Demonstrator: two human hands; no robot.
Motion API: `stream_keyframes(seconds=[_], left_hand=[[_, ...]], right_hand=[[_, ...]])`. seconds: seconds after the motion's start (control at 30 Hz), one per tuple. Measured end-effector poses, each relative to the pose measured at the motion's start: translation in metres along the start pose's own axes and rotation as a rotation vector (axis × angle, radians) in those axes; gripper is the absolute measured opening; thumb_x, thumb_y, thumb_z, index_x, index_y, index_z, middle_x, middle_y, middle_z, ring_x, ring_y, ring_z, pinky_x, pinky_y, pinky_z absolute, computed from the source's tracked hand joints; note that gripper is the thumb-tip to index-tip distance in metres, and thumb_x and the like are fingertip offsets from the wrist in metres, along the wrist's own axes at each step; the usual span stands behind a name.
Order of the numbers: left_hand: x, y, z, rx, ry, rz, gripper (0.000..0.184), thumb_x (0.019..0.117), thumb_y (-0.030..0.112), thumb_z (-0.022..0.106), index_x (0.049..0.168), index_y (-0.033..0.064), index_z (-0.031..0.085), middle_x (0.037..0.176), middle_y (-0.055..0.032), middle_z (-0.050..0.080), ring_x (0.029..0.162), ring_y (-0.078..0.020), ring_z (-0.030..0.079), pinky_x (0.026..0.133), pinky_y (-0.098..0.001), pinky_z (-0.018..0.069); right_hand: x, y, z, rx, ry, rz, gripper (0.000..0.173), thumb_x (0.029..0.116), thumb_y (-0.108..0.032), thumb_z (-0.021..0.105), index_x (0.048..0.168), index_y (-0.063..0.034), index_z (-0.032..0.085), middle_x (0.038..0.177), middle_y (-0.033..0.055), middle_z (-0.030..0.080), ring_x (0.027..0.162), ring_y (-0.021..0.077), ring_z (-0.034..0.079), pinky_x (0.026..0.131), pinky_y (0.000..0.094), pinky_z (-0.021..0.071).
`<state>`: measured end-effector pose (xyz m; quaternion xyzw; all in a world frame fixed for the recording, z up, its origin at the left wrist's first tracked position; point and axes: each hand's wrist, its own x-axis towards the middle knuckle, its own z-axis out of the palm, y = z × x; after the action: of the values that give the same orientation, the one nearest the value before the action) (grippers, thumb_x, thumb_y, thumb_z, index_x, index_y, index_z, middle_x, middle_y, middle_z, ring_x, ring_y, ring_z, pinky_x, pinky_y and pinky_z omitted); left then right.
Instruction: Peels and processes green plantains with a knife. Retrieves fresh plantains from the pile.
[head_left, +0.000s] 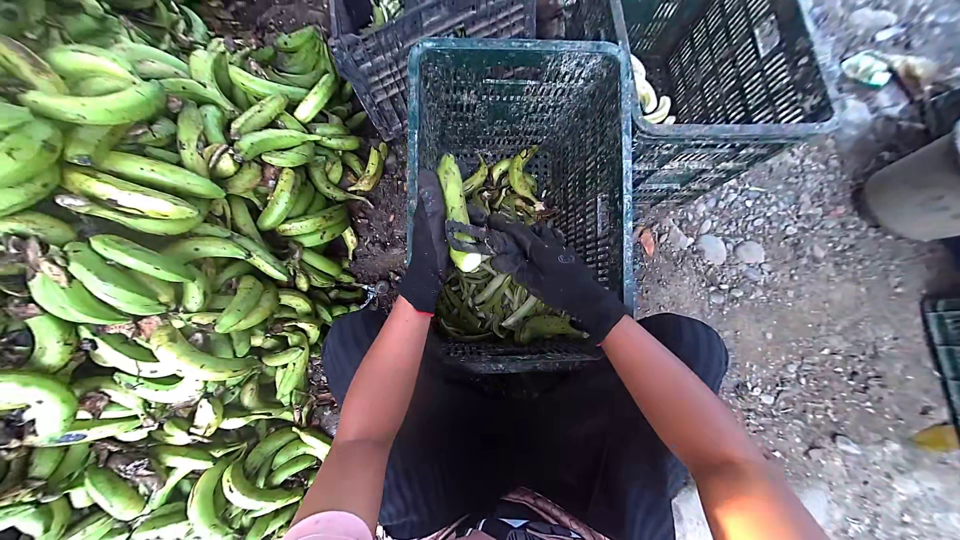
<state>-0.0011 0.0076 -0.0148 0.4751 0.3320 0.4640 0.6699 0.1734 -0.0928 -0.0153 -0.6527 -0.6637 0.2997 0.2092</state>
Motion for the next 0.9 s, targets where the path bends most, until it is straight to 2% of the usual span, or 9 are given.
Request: stream_keyframes(seconds=[0.1,0.3,0.47,0.6,0.67,0.7,0.77,0.83,0.9], left_hand=[[0.001,0.003,0.001,0.026,0.018,-0.041,0.065,0.1087,0.049,0.006,0.138,0.0073,0.046,0.079,-0.0050,0.068,0.067,-0.0158,0.068,0.063,-0.0327,0.0609],[0.005,-0.001,0.000,0.139,0.028,-0.042,0.065,0.1087,0.046,0.006,0.142,0.0057,0.046,0.077,-0.0060,0.067,0.063,-0.0162,0.067,0.060,-0.0319,0.0602],[-0.004,-0.011,0.006,0.202,0.027,-0.031,0.055,0.1105,0.039,0.014,0.136,0.0051,0.048,0.108,-0.0047,0.064,0.092,-0.0099,0.065,0.081,-0.0308,0.0582],[-0.017,-0.021,0.022,0.154,-0.028,-0.273,0.055,0.1100,0.044,0.010,0.125,0.0099,0.051,0.084,-0.0069,0.065,0.065,-0.0177,0.066,0.056,-0.0350,0.0591],[-0.030,-0.022,0.027,0.185,-0.105,-0.316,0.060,0.1097,0.046,0.010,0.132,0.0087,0.051,0.088,-0.0077,0.066,0.068,-0.0169,0.066,0.060,-0.0338,0.0595],[-0.031,-0.022,0.025,0.178,-0.149,-0.293,0.063,0.1095,0.046,0.008,0.136,0.0078,0.051,0.091,-0.0070,0.067,0.073,-0.0156,0.067,0.066,-0.0333,0.0595],[-0.021,-0.022,0.017,0.033,-0.161,-0.235,0.069,0.1068,0.047,0.002,0.137,0.0070,0.049,0.086,-0.0073,0.071,0.071,-0.0170,0.070,0.062,-0.0333,0.0611],[-0.008,-0.015,0.010,-0.072,-0.100,-0.121,0.070,0.1054,0.050,0.001,0.128,0.0081,0.053,0.092,-0.0072,0.070,0.076,-0.0176,0.069,0.064,-0.0346,0.0607],[-0.002,-0.008,0.005,-0.009,0.045,-0.003,0.061,0.1086,0.047,0.007,0.137,0.0084,0.046,0.106,-0.0036,0.065,0.088,-0.0111,0.066,0.076,-0.0316,0.0587]], right_hand=[[-0.006,0.004,0.008,-0.072,0.149,-0.047,0.072,0.0927,-0.080,0.034,0.151,-0.0414,0.049,0.134,0.0214,0.061,0.123,0.0479,0.055,0.089,0.0701,0.0453],[-0.003,-0.005,0.005,0.009,0.074,0.149,0.051,0.1015,-0.060,0.041,0.143,-0.0377,0.060,0.134,0.0201,0.060,0.127,0.0463,0.052,0.089,0.0702,0.0422],[0.011,-0.005,0.008,0.007,0.138,0.271,0.053,0.1022,-0.062,0.043,0.146,-0.0355,0.056,0.138,0.0209,0.058,0.129,0.0458,0.051,0.092,0.0701,0.0420],[0.027,0.011,0.007,0.016,0.256,0.400,0.054,0.1049,-0.059,0.038,0.146,-0.0289,0.056,0.136,0.0221,0.060,0.128,0.0462,0.054,0.092,0.0698,0.0438],[0.029,0.026,0.001,0.095,0.314,0.413,0.058,0.1072,-0.057,0.032,0.139,-0.0191,0.061,0.124,0.0214,0.066,0.118,0.0431,0.061,0.091,0.0683,0.0461],[0.029,0.030,-0.003,0.135,0.339,0.384,0.060,0.1075,-0.057,0.029,0.135,-0.0148,0.062,0.120,0.0208,0.067,0.116,0.0410,0.063,0.092,0.0664,0.0467],[0.021,0.027,-0.005,0.182,0.340,0.296,0.061,0.1075,-0.054,0.029,0.136,-0.0115,0.062,0.124,0.0206,0.066,0.119,0.0387,0.061,0.097,0.0649,0.0440],[0.012,0.013,-0.002,0.129,0.253,0.259,0.061,0.1070,-0.056,0.030,0.141,-0.0153,0.059,0.132,0.0203,0.063,0.126,0.0398,0.058,0.101,0.0669,0.0433],[0.004,-0.001,0.010,0.047,0.185,0.237,0.059,0.1061,-0.057,0.033,0.141,-0.0186,0.061,0.131,0.0229,0.063,0.125,0.0450,0.057,0.096,0.0698,0.0448]])
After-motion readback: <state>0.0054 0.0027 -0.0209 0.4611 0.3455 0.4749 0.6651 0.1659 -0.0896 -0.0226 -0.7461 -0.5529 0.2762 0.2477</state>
